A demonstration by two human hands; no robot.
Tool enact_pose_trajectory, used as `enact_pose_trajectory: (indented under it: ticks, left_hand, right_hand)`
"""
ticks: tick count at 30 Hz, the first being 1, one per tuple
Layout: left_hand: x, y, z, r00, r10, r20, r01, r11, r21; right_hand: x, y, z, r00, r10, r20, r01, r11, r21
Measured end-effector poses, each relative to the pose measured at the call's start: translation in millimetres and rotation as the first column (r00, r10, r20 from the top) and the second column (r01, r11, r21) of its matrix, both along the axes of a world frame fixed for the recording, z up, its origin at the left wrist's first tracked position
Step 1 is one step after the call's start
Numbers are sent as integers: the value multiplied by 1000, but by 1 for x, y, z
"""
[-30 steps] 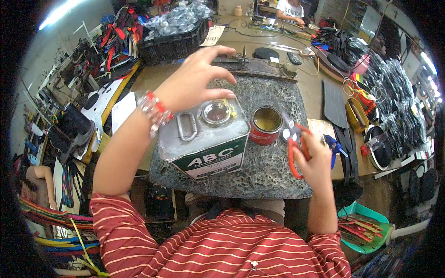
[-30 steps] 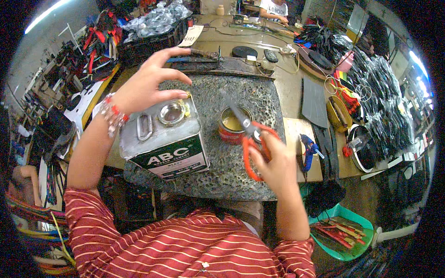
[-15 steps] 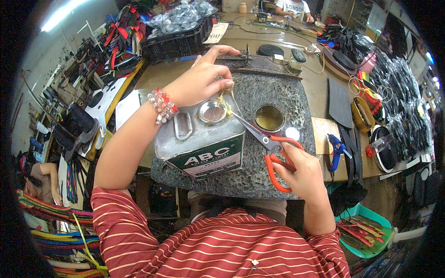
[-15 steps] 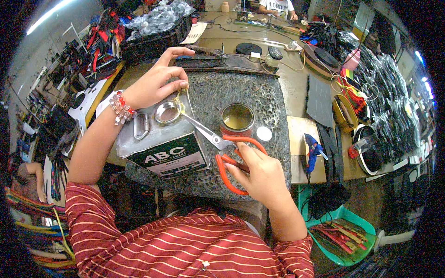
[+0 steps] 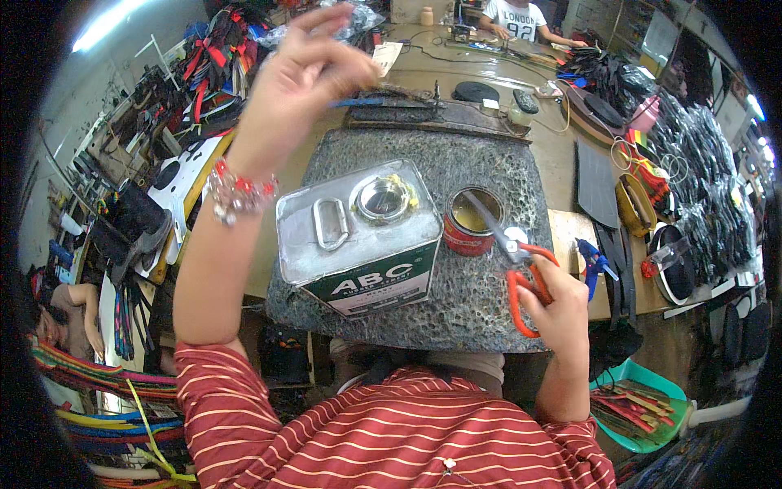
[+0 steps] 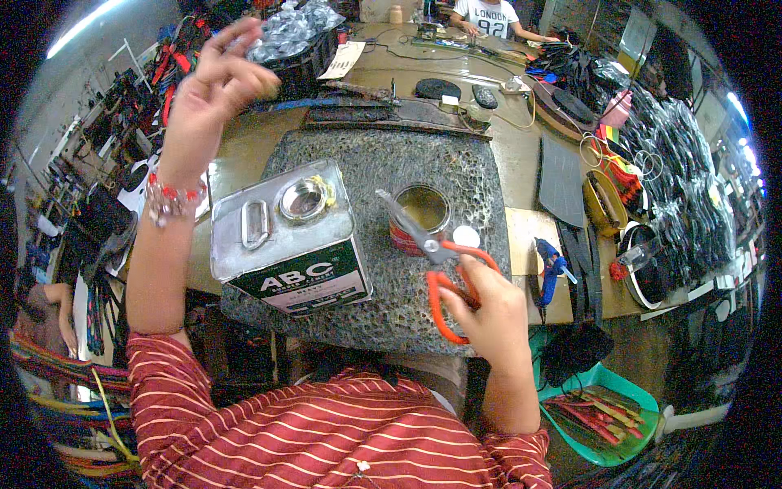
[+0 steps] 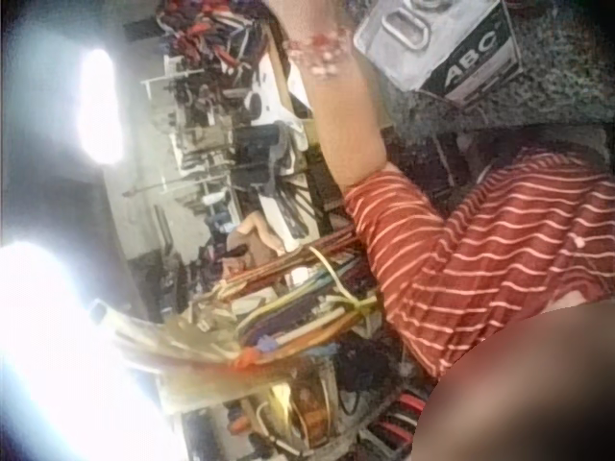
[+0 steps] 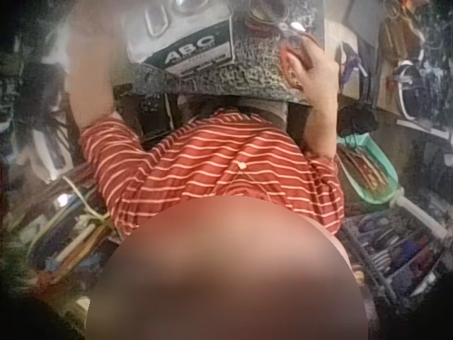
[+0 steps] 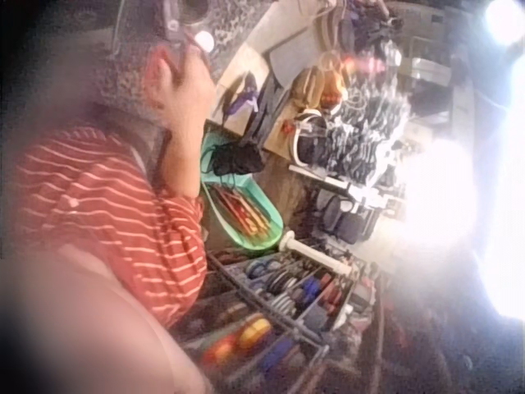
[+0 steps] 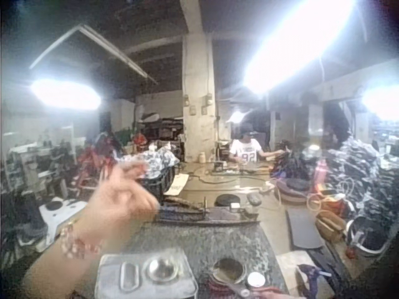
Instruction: The person measures and aligns black strap pieces with yellow and white templates on a workbench, then places them aside. They handle a pink strap, a foam pad, and a red tin, and finally pour liquid from a metal can into the tin using a funnel.
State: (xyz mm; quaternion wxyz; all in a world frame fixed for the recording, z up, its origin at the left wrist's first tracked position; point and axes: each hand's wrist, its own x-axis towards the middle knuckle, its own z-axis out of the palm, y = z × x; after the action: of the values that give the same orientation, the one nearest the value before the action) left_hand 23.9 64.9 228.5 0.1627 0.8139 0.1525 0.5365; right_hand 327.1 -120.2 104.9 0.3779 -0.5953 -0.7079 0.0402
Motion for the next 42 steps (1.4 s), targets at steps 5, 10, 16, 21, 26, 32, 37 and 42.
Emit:
enact_pose_trajectory:
  ticks: [5, 10, 16, 21, 26, 32, 37, 42]
  left_hand:
    - [26, -42, -31, 792, 190, -580, -161, 982, 101]
    - [32, -53, -37, 612, 381, -693, -222, 924, 311]
    - [28, -40, -24, 730, 510, -455, -363, 853, 374]
    - [8, -29, 12, 823, 501, -267, -411, 850, 329]
    - [14, -31, -7, 661, 520, -541, -425, 853, 302]
    - [13, -26, -49, 657, 310, -688, -313, 941, 125]
    - [14, -24, -34, 786, 251, -565, -283, 958, 32]
    - [4, -48, 0, 965, 118, -234, -153, 979, -136]
  right_hand:
    - [18, -2, -16, 986, -124, -109, 126, 992, 13]
    - [22, -4, -21, 987, -91, -133, 96, 995, 26]
    - [27, -7, -24, 986, -85, -143, 91, 995, 36]
    - [31, -7, -27, 985, -88, -147, 94, 995, 32]
    - [28, -7, -26, 986, -73, -149, 66, 996, -56]
    - [26, -6, -29, 992, -47, -121, 42, 998, -45]
    - [29, -7, -33, 987, -49, -154, 44, 998, -32]
    - [29, -6, -31, 984, -43, -173, 36, 998, -45]
